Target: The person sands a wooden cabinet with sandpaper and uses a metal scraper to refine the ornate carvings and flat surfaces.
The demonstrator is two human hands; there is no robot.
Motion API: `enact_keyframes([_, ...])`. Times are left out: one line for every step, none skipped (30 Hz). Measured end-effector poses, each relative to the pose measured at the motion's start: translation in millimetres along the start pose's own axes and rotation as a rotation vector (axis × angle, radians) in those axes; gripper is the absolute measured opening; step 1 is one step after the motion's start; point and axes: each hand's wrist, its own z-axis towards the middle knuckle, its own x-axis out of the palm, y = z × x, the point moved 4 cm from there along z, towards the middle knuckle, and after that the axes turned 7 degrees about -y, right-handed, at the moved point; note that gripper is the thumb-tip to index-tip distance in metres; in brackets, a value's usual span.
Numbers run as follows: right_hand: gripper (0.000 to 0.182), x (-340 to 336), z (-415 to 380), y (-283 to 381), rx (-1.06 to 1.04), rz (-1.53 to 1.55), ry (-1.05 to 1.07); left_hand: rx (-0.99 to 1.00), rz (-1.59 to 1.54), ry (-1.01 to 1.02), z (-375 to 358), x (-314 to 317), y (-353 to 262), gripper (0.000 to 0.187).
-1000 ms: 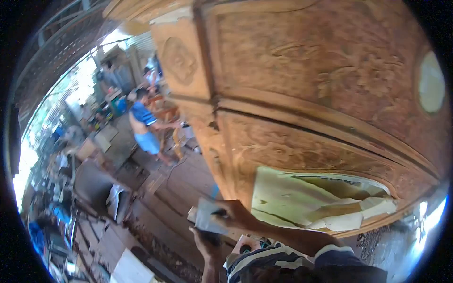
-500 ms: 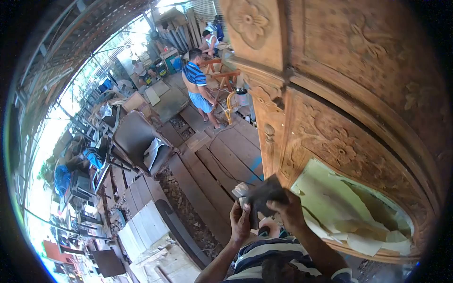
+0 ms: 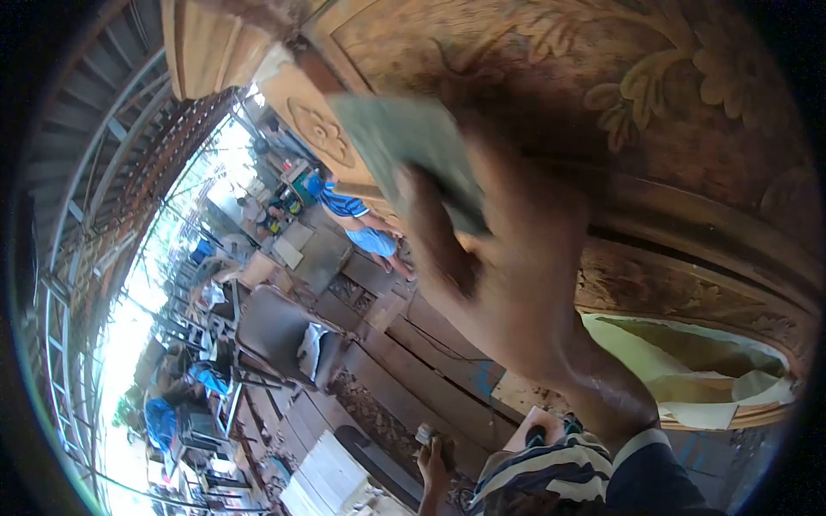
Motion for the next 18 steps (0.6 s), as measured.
enact_keyframes([0.021,5.0,12.7,2.6,0.006,-0.003,-0.016,0.013,0.025,-0.028,2.0,-9.2,7.2,0.031])
enact_keyframes([0.017,11.3,22.9,6.0,-0.005,-0.019,-0.013,0.024,0.048,-0.055,4.4,-18.6,14.7,0.031])
enact_keyframes([0.015,16.3,30.6,6.4,-0.011,-0.028,-0.016,0.018,0.013,-0.012,6.2,-24.5,19.5,0.031])
enact_keyframes([0.013,21.3,38.1,6.8,-0.017,-0.037,-0.018,0.026,0.019,-0.007,5.7,-25.9,17.5,0.031])
enact_keyframes([0.011,24.5,42.9,8.9,-0.082,-0.044,-0.031,-0.008,0.02,-0.006,1.7,-30.7,17.7,0.031])
enact_keyframes([0.009,27.3,47.4,10.5,-0.15,-0.052,-0.044,-0.04,0.02,-0.004,-2.7,-31.0,13.2,0.031])
enact_keyframes([0.006,30.6,48.5,6.0,-0.155,0.026,-0.09,-0.033,0.024,0.0,-4.3,-28.1,7.2,0.031])
enact_keyframes([0.006,31.9,50.9,4.3,-0.152,0.024,-0.097,-0.091,0.073,-0.057,-6.3,-27.7,3.9,0.032])
enact_keyframes([0.006,33.0,52.9,3.3,-0.163,-0.001,-0.111,-0.15,0.119,-0.115,-6.9,-27.7,2.5,0.033])
enact_keyframes([0.005,34.1,53.8,3.2,-0.172,-0.025,-0.124,-0.147,0.121,-0.116,-3.6,-30.0,6.1,0.033])
enact_keyframes([0.005,34.7,55.2,4.6,-0.171,-0.025,-0.127,-0.106,0.106,-0.077,2.2,-32.1,11.2,0.032])
enact_keyframes([0.006,35.1,57.2,6.2,-0.151,-0.016,-0.112,-0.067,0.092,-0.038,1.6,-28.7,4.5,0.032])
enact_keyframes([0.006,35.4,58.5,6.8,-0.131,-0.007,-0.095,-0.066,0.095,-0.038,0.3,-25.8,-0.2,0.032])
enact_keyframes([0.006,34.9,59.1,6.7,-0.131,-0.008,-0.098,-0.106,0.151,-0.092,-0.2,-22.2,-3.1,0.032])
enact_keyframes([0.006,35.6,58.6,8.2,-0.178,-0.042,-0.071,-0.145,0.21,-0.147,-2.4,-20.9,-8.1,0.032])
enact_keyframes([0.006,36.3,57.5,9.6,-0.224,-0.077,-0.045,-0.143,0.215,-0.148,4.3,-26.6,0.6,0.032])
enact_keyframes([0.006,35.0,55.3,7.8,-0.222,-0.08,-0.049,-0.112,0.094,-0.073,14.3,-28.3,11.7,0.032])
enact_keyframes([0.007,33.0,51.7,3.8,-0.185,-0.022,-0.057,-0.083,-0.028,0.004,22.9,-31.2,21.7,0.031])
